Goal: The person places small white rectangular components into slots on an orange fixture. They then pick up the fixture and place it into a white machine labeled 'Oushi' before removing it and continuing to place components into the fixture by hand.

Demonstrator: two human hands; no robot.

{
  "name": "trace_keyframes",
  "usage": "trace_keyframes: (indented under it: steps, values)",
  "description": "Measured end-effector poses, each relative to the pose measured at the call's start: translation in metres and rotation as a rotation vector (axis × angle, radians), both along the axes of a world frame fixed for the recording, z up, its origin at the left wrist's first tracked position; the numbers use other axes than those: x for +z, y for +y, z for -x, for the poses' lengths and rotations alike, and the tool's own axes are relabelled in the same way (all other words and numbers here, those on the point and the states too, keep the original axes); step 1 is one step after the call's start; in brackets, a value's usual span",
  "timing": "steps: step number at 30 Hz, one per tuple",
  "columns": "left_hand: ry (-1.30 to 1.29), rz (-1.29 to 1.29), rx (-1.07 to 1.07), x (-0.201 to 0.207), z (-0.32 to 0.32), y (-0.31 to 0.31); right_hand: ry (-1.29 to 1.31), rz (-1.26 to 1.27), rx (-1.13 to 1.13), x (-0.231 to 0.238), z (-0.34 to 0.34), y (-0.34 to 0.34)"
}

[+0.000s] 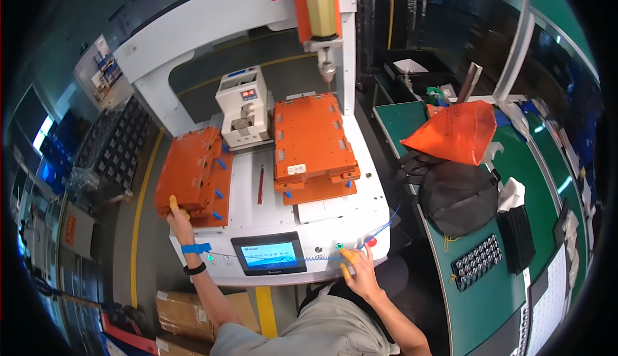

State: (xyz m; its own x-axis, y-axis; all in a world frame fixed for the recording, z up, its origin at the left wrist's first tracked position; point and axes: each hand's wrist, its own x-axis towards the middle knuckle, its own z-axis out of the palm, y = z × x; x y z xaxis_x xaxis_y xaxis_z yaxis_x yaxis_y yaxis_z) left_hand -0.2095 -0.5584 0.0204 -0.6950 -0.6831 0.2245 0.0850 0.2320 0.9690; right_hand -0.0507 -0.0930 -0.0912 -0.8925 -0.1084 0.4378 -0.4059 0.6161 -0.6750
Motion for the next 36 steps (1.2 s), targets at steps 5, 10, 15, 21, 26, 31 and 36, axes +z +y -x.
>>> trace_keyframes:
  steps: [5,10,15,21,26,31,36]
  values:
    - [0.227,0.054,0.084,0.042,0.022,0.017,0.008,-0.015,0.042,0.003,0.002,0.0]
    - [0.543,-0.681,-0.116,0.097,0.056,0.053,0.069,-0.009,0.041,0.01,0.005,0.0]
    - [0.588,-0.809,-0.145,0.086,0.057,0.023,0.059,-0.01,0.041,0.019,0.004,0.002]
    - [0.721,-0.344,0.018,0.033,-0.017,0.062,0.057,0.048,-0.029,0.032,-0.012,0.018]
    - [0.661,-0.102,0.208,-0.041,-0.025,0.042,0.143,0.231,-0.107,0.067,-0.05,0.012]
    - [0.576,-0.087,-0.12,-0.067,-0.037,0.189,0.252,0.623,-0.092,0.079,-0.091,-0.001]
    - [0.32,-0.332,-0.944,-0.116,-0.107,0.33,0.336,0.951,-0.318,0.084,-0.146,-0.023]
